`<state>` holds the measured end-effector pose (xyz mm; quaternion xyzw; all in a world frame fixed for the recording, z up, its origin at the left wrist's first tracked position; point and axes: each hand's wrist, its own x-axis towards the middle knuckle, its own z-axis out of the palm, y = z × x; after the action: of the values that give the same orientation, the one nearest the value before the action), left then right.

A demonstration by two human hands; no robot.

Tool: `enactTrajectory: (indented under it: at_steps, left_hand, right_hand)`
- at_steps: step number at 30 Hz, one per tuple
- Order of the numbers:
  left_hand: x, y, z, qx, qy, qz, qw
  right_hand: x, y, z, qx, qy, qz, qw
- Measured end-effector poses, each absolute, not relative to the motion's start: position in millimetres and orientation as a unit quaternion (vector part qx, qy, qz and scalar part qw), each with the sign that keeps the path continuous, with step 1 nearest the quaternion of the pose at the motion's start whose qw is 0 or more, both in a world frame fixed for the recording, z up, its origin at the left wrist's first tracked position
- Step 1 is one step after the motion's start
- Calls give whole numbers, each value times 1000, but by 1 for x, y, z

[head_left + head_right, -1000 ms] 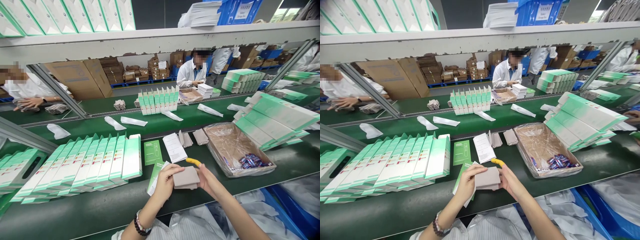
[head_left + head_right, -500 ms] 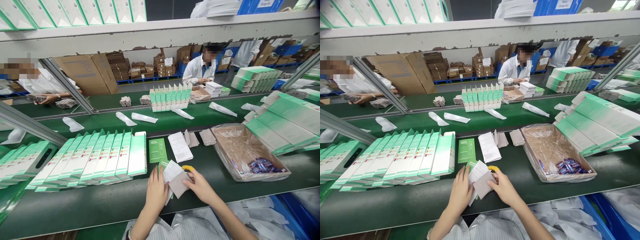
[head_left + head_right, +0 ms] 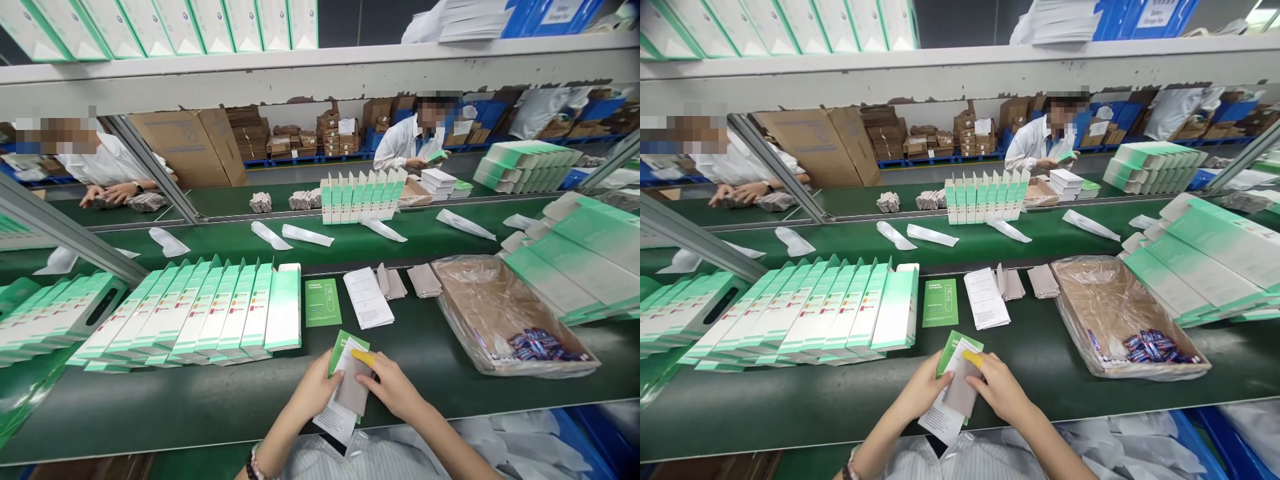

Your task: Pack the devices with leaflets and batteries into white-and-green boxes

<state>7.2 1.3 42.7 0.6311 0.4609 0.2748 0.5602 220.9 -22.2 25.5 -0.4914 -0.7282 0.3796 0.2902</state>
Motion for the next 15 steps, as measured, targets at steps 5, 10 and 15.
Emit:
enactTrajectory:
  at_steps: [5, 10, 15]
  left_hand:
    - [10, -12, 44, 586, 468, 344, 565]
    - [11, -16, 42, 536, 460, 399, 585]
    - [20, -17, 40, 395, 424, 453, 677]
  right_hand:
    - [215, -23, 32, -450, -783, 256, 345]
    - [204, -19, 45, -446, -788, 158, 393]
    - [191, -17, 48, -447, -796, 63, 404]
